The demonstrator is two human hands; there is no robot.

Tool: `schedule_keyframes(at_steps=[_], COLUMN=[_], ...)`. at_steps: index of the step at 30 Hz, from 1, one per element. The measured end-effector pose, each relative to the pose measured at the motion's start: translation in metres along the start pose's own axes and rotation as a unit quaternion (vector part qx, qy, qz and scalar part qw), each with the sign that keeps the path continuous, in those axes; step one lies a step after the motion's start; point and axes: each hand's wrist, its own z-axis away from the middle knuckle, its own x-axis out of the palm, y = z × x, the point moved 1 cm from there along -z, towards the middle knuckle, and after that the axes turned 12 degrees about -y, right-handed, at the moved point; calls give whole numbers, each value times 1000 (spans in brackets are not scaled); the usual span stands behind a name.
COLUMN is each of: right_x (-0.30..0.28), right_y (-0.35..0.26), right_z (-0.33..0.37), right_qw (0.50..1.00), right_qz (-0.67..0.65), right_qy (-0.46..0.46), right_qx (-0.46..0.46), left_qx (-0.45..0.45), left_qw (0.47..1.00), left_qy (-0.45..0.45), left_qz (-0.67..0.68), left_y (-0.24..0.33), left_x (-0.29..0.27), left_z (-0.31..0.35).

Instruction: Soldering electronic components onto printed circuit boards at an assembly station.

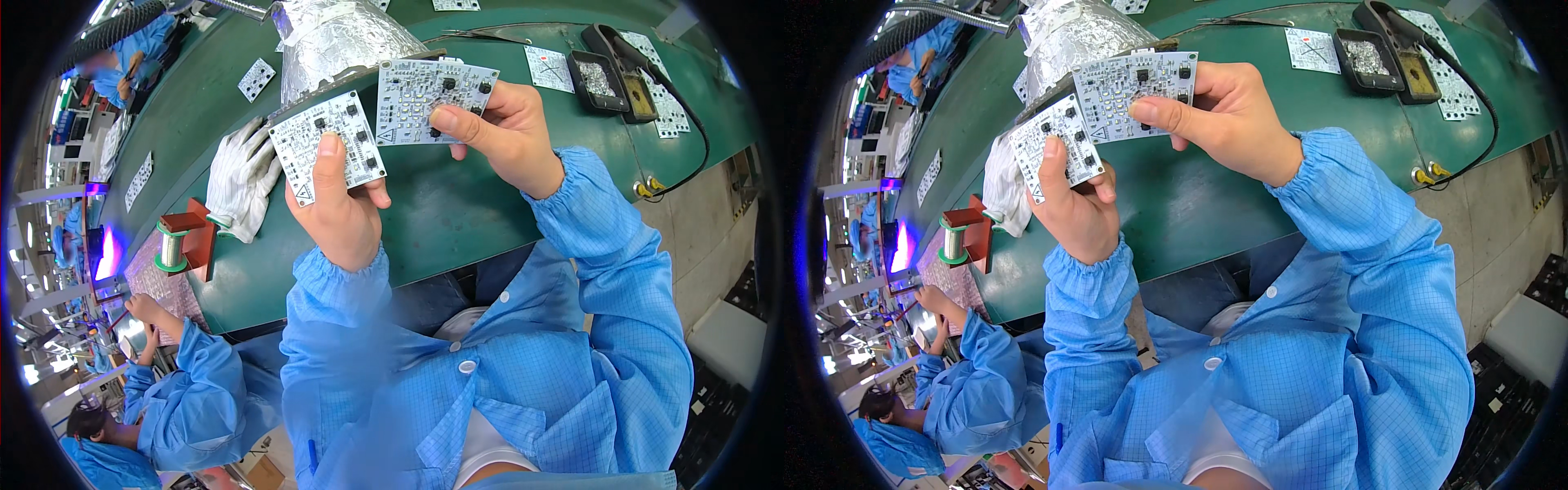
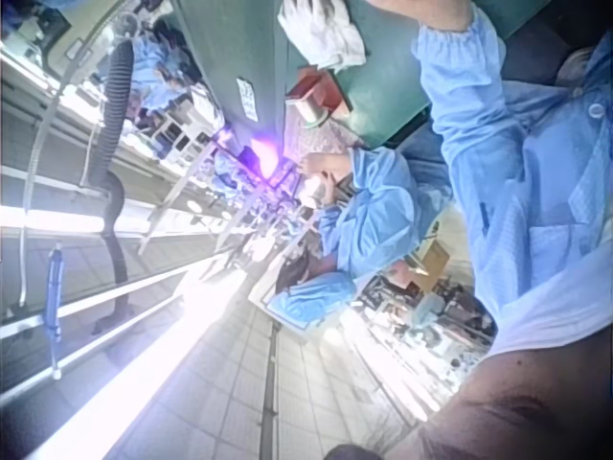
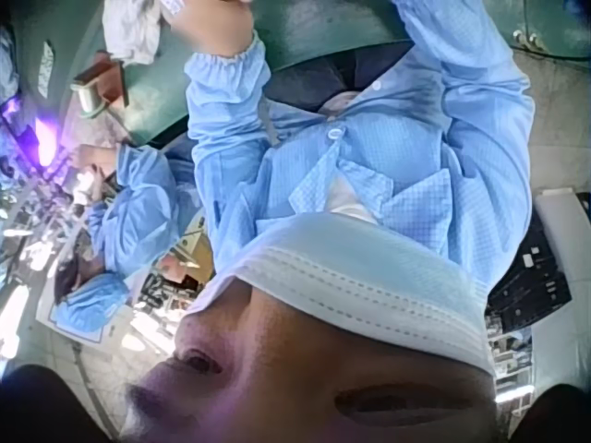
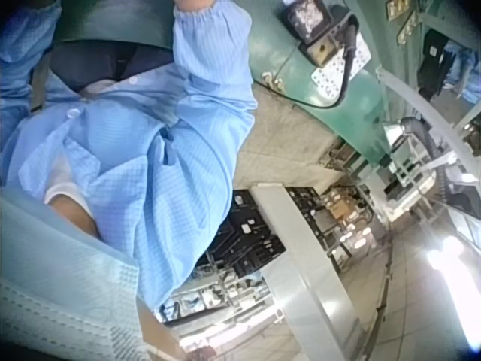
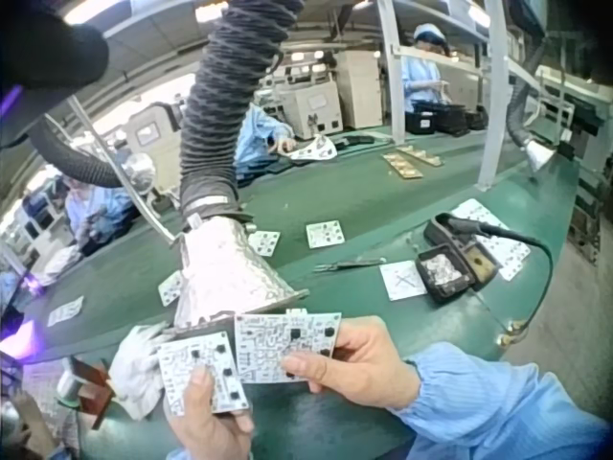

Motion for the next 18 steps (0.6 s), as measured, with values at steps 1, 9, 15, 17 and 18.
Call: schedule_keyframes(at_steps=[1,9,15,17,18], right_x=[0,0,-2,-2,-2], right_y=[0,-2,-1,2,3], right_z=[0,2,-5,-8,-8], right_qw=[1000,999,905,889,872], right_qz=[3,24,329,376,420], right_qy=[0,-8,-44,-63,-80], right_qx=[-4,-24,-266,-255,-237], left_qx=[5,1,-2,-8,-13], left_qw=[1000,1000,1000,999,999], left_qy=[-5,1,7,8,8], left_qz=[1,1,12,40,37], left_y=[0,1,-2,-1,-1], left_x=[0,0,-4,-7,-8], left_z=[0,0,0,-1,-2])
